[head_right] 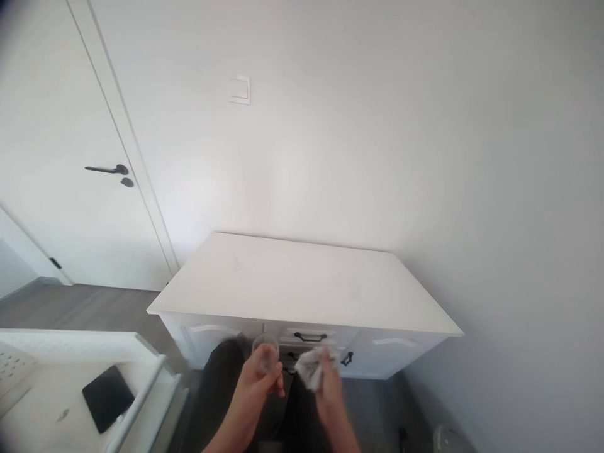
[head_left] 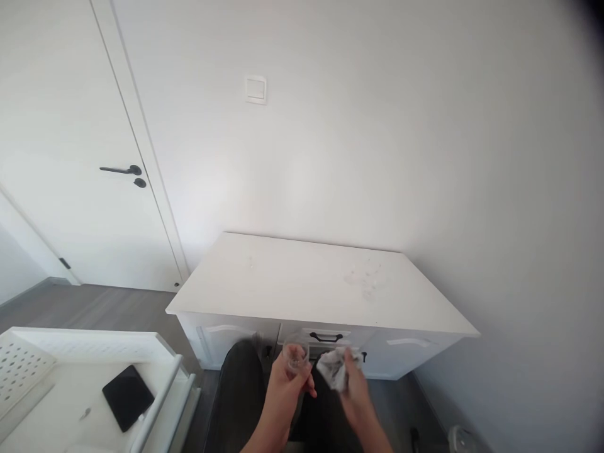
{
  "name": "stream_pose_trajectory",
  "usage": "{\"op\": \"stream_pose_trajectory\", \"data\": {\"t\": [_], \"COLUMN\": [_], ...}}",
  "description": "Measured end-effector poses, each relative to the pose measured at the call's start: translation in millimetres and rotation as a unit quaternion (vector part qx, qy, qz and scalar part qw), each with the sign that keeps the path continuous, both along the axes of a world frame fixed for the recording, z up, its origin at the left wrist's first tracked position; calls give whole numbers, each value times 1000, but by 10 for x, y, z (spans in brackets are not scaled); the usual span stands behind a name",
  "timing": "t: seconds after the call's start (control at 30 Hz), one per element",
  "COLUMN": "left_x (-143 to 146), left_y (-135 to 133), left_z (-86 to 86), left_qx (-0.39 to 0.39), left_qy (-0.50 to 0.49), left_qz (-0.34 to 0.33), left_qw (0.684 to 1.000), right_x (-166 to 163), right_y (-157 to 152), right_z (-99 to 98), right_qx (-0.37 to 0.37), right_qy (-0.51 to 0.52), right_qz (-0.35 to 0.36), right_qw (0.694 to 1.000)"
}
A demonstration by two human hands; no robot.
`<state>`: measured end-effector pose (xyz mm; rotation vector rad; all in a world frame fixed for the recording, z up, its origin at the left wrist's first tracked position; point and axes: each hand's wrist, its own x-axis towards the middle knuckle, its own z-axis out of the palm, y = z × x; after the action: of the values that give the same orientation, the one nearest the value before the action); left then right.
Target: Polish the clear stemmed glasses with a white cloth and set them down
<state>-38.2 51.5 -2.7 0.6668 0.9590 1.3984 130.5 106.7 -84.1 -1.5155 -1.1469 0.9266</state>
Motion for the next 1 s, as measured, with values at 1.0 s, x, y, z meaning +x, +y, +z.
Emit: {"op": "stream_pose_trajectory", "data": {"t": [1.0], "left_x": [-656], "left_y": [-693], "left_z": [-76], "left_qx": [88], "left_qy": [371], "left_qz": [26], "left_qw": [924], "right_x": [-693], "right_y": [-1007], "right_z": [378], "right_qx": [-149], "right_qy": [430], "right_qz": [192], "right_qw": [870]}}
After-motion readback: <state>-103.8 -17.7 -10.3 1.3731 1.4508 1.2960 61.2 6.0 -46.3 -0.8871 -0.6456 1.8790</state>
